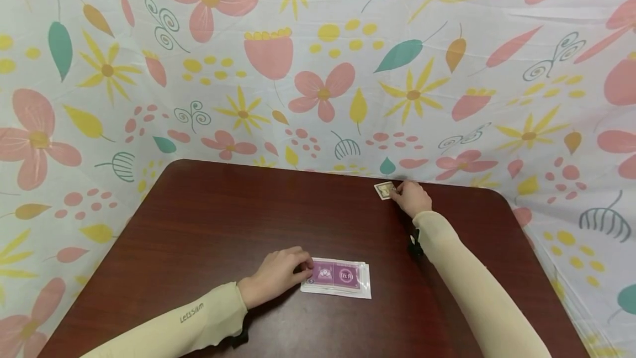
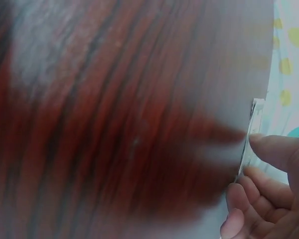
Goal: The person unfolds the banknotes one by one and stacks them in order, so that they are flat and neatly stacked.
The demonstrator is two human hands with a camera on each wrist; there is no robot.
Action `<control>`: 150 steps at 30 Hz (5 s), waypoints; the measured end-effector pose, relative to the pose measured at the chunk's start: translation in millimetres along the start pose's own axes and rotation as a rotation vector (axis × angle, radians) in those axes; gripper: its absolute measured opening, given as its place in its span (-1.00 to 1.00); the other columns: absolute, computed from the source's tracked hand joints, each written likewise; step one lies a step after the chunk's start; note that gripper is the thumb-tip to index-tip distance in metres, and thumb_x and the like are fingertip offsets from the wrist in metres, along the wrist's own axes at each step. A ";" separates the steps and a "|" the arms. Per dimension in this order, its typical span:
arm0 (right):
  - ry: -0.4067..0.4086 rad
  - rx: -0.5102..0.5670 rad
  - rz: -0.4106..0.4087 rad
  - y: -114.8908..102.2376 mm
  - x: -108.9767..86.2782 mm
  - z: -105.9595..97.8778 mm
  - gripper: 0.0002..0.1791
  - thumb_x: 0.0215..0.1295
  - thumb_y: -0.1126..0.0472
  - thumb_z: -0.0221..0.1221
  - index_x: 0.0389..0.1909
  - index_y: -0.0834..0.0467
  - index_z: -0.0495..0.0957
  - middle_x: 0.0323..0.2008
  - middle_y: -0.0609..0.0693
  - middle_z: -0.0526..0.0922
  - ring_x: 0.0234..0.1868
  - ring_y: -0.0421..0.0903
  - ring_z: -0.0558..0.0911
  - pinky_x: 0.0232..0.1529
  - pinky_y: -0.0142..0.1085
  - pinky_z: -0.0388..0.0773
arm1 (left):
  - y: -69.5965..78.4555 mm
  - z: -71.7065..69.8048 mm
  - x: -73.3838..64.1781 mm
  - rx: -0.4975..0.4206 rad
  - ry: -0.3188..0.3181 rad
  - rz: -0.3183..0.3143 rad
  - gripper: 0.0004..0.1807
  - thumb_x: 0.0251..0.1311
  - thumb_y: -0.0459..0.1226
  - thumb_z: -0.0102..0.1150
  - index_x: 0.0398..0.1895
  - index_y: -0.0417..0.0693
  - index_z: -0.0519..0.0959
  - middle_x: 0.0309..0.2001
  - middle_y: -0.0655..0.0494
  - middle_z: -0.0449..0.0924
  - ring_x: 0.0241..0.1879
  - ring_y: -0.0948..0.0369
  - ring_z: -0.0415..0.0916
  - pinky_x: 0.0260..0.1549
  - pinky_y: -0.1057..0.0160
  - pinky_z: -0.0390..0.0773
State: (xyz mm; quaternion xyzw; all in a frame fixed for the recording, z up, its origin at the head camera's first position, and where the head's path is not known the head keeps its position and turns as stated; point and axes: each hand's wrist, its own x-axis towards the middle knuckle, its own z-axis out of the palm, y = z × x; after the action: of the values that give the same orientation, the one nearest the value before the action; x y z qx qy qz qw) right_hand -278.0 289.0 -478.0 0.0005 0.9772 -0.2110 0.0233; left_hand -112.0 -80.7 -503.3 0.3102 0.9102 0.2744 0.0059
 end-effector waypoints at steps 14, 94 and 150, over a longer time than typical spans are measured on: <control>-0.002 -0.022 0.084 -7.4 -2.1 11.0 -0.41 0.53 -0.05 0.11 0.13 0.46 0.38 0.15 0.52 0.33 -0.03 0.48 0.57 -0.03 0.28 0.54 | 0.1 0.6 -1.2 0.002 -0.008 0.001 -0.93 0.33 -0.17 0.39 -0.22 0.10 0.70 -0.29 0.32 0.60 -0.33 0.44 0.55 -0.38 0.34 0.56; -0.302 0.471 -0.345 -89.4 -130.9 -2.4 -0.90 0.44 0.21 0.30 -0.17 0.12 0.77 -0.28 -0.03 0.70 -0.57 -0.18 0.47 -0.53 -0.37 0.44 | 23.6 -15.8 30.6 -0.067 0.147 0.043 -0.93 0.39 -0.17 0.34 -0.20 0.07 0.74 -0.33 0.29 0.59 -0.42 0.35 0.51 -0.43 0.35 0.51; -0.119 0.515 -0.353 -98.2 -145.4 21.8 -0.95 0.41 0.31 0.31 -0.19 0.16 0.62 -0.34 0.14 0.73 -0.51 -0.06 0.65 -0.44 -0.31 0.63 | 26.4 -0.2 34.2 -0.700 0.328 -0.261 -0.96 0.30 -0.36 0.38 -0.32 -0.13 0.73 -0.43 -0.06 0.76 -0.52 0.28 0.56 -0.52 0.42 0.45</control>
State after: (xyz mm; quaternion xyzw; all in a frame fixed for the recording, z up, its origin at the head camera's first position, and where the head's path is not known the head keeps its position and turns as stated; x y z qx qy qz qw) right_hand -132.8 191.9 -450.7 -0.1756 0.8735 -0.4520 0.0425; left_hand -124.8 -44.0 -484.4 0.1233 0.7826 0.6102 0.0008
